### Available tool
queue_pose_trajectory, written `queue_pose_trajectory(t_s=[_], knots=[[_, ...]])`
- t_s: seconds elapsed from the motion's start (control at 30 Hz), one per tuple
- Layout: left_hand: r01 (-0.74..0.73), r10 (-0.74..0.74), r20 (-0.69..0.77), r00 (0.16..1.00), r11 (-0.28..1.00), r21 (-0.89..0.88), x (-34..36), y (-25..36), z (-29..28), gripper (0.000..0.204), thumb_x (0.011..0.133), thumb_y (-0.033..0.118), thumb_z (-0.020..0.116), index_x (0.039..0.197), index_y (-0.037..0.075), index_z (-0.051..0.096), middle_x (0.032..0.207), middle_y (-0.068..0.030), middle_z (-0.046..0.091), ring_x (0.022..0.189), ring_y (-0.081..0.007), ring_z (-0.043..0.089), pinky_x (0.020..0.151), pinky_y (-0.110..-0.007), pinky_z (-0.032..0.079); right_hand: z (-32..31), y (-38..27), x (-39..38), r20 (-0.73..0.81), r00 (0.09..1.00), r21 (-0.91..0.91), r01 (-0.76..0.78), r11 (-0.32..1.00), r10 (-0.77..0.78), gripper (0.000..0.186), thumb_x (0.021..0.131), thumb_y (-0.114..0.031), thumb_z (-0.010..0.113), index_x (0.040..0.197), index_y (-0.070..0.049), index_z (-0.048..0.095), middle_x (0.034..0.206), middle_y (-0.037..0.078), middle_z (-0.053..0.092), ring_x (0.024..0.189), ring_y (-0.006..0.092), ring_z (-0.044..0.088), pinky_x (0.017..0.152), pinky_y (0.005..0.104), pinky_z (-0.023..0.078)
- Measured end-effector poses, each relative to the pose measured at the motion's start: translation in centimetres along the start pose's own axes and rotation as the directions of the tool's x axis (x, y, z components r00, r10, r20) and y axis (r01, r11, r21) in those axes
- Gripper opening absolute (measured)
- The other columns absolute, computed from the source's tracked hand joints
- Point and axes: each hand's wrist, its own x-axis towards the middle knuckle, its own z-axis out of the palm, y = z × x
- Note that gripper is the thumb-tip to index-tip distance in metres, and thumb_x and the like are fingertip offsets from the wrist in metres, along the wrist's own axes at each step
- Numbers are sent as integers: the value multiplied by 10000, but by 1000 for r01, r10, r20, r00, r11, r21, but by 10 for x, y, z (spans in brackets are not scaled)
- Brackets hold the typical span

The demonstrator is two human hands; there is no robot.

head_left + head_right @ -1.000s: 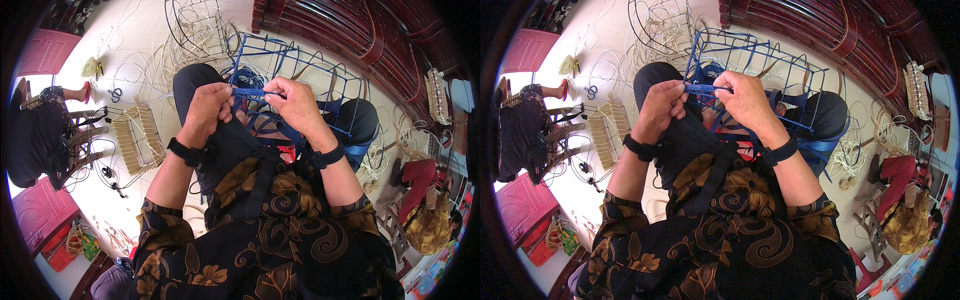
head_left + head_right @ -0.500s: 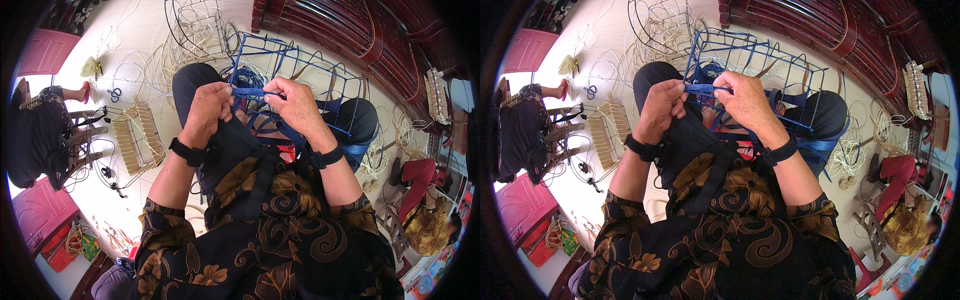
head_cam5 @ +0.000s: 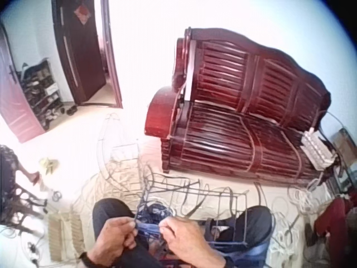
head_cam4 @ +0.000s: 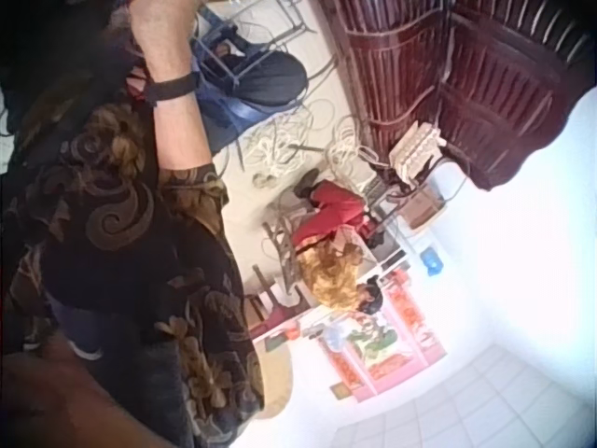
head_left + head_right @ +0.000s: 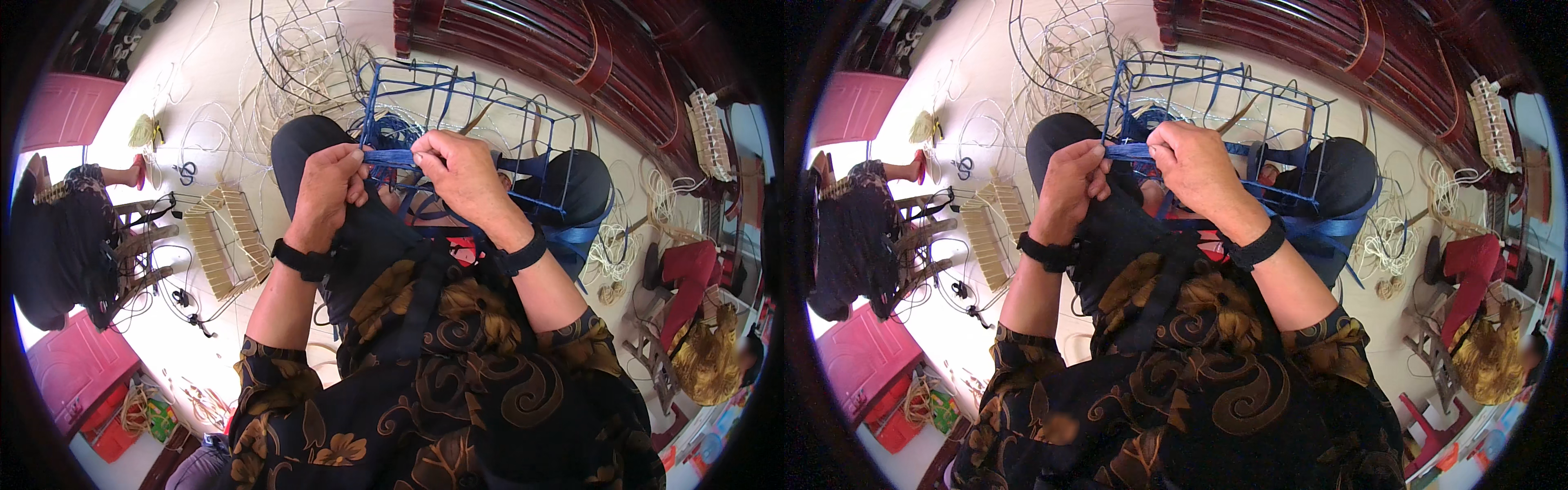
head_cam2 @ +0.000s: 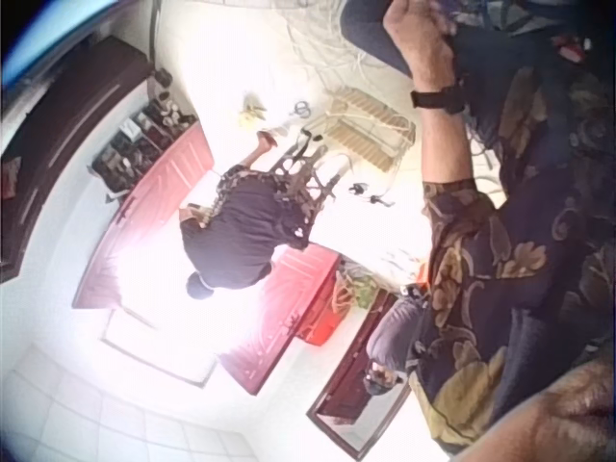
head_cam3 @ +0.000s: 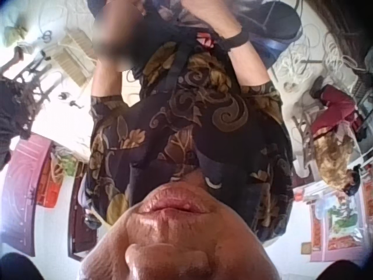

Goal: The person weaves a basket by hand, threading blue plastic strips through a wire frame.

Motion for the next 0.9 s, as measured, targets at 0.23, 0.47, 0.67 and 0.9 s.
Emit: queue_pose_trajectory(t_s=[0.23, 0.47, 0.67, 0.9], knots=[[1, -1, -4, 1000, 1000, 16, 6, -6, -6, 180, 999, 135, 521, 1059, -10, 608, 732, -34, 559, 435, -89, 396, 443, -270, 392, 3, 5, -1, -58, 988, -77, 138, 988, -142, 76, 866, -105, 636, 901, -40, 617, 782, 127, 626, 718, 331, 626, 641, 406, 479], [14, -14, 40, 999, 1000, 2, 6, -2, -6, 211, 1014, 142, 479, 1064, -18, 607, 751, -45, 568, 432, -99, 395, 451, -280, 382, 4, 1, -4, -43, 997, -163, 49, 985, -57, 93, 882, -142, 602, 888, -50, 617, 825, 137, 637, 786, 351, 632, 687, 442, 499], [-10, 10, 27, 1000, 1000, -4, 8, -4, -5, 198, 1011, 112, 485, 1043, -31, 617, 725, -53, 565, 426, -109, 414, 436, -282, 397, 11, 8, -4, -22, 998, -197, 54, 979, -59, 104, 875, -154, 608, 867, -51, 615, 837, 126, 629, 807, 337, 628, 698, 441, 501], [-33, 33, 3, 999, 999, -14, 4, -5, -3, 192, 1009, 116, 498, 1048, -27, 620, 726, -53, 571, 428, -108, 421, 437, -283, 403, 16, 12, -6, -70, 992, -207, 92, 974, -108, 100, 875, -157, 605, 863, -59, 613, 824, 116, 619, 795, 332, 627, 677, 438, 503]])
